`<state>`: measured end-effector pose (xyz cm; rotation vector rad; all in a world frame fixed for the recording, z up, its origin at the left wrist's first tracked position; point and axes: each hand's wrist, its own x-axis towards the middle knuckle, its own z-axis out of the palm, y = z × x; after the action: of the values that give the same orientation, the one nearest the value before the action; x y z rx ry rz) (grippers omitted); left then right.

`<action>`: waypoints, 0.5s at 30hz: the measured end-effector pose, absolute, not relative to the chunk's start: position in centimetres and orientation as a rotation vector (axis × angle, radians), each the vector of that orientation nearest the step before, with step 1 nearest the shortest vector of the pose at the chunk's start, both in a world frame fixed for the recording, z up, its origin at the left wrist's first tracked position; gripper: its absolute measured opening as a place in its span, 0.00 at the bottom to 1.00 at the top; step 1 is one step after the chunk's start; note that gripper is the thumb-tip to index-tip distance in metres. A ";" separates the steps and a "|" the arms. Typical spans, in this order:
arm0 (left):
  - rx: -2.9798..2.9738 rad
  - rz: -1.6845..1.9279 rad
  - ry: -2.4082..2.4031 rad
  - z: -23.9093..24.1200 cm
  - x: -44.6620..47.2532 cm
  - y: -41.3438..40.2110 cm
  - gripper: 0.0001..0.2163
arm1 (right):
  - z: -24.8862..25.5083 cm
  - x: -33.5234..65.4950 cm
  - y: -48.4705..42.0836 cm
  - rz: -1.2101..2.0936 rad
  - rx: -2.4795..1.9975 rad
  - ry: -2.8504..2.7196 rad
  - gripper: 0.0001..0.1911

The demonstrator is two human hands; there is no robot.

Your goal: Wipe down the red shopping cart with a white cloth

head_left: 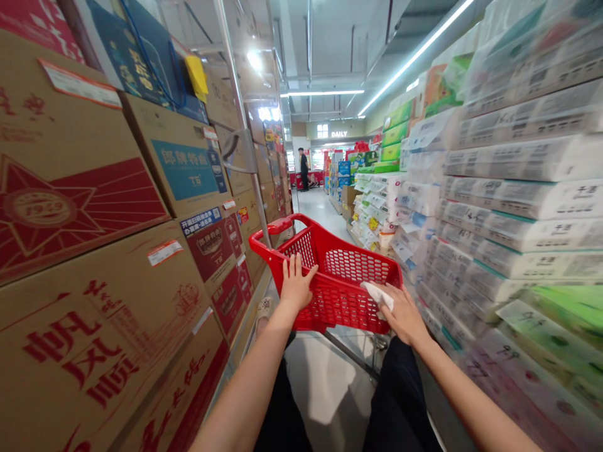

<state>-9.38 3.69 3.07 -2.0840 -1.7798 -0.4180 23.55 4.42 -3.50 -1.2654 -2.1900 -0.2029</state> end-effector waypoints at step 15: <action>-2.386 -0.534 -1.579 1.1 -3.6 2.0 0.35 | -3.0 22.9 0.3 -0.307 -1.074 -2.361 0.40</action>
<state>-3.61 2.03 1.10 -2.3863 -1.5787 -0.5343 22.95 0.32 -2.97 -1.0742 -2.3608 -0.3065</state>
